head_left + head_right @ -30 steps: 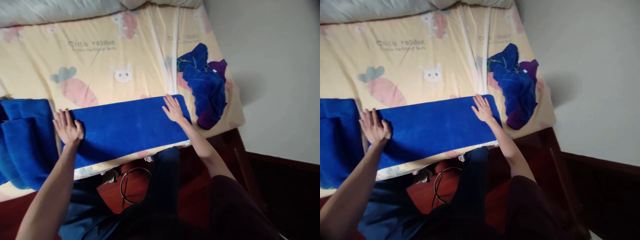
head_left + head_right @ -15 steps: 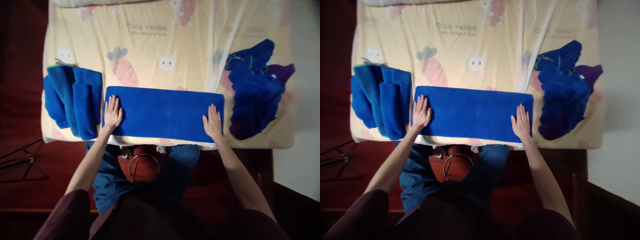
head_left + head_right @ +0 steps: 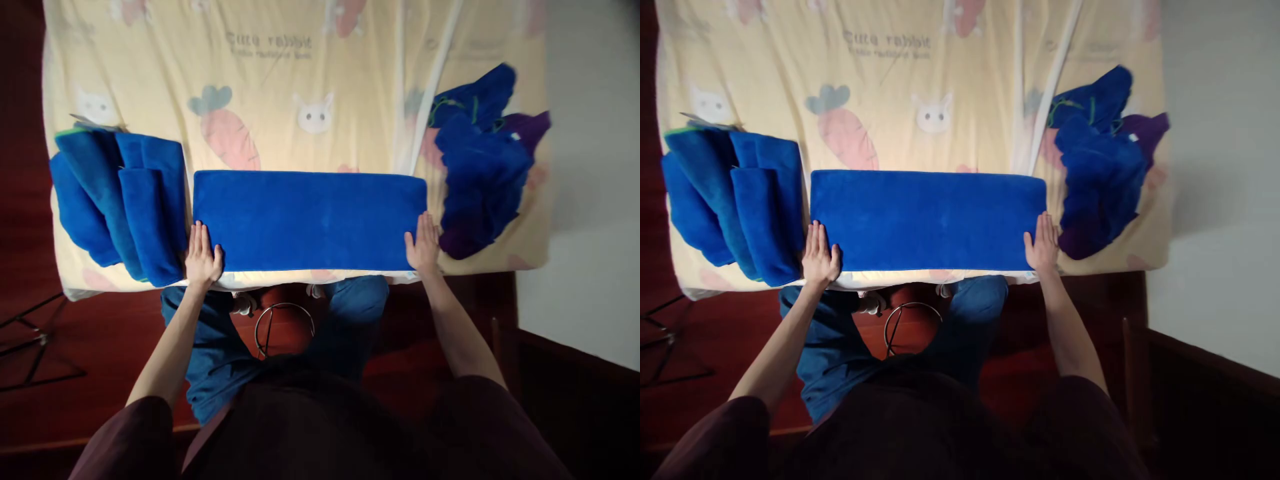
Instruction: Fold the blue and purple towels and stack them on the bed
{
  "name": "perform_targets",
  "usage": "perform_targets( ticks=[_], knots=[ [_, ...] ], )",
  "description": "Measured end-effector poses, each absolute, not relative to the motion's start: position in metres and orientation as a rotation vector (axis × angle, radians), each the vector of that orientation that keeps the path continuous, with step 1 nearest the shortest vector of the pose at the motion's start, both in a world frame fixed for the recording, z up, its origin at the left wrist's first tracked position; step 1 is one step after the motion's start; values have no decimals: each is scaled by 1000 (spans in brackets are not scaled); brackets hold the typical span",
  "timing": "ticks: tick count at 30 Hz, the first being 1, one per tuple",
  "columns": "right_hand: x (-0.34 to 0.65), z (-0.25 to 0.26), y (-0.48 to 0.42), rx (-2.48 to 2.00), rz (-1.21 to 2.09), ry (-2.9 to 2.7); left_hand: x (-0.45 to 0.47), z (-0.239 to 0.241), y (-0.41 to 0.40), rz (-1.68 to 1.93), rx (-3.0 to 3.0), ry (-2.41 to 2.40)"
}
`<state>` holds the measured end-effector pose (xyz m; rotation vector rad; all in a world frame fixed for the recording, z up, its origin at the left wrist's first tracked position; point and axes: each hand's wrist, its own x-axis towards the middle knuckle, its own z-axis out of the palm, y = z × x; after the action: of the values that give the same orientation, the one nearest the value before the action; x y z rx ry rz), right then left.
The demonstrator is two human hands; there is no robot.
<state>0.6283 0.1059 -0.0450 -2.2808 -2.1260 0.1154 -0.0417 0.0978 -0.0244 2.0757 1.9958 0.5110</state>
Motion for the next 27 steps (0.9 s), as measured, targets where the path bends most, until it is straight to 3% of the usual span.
perform_targets(
  ticks=[4,7,15,18,27],
  knots=[
    [609,-22,109,-2388,279,-1966,-41,-12,92,523,2070,1931],
    [574,2,82,-2471,355,-1690,-44,4,45,474,2109,1874],
    [379,-4,-147,-2240,264,-1568,-48,5,-163,475,1986,2139],
    [346,4,-178,-2274,296,-1666,-43,11,-173,464,1971,2143],
    [355,21,-151,-2108,436,-1552,-41,22,-151,460,1961,2113]
  ],
)
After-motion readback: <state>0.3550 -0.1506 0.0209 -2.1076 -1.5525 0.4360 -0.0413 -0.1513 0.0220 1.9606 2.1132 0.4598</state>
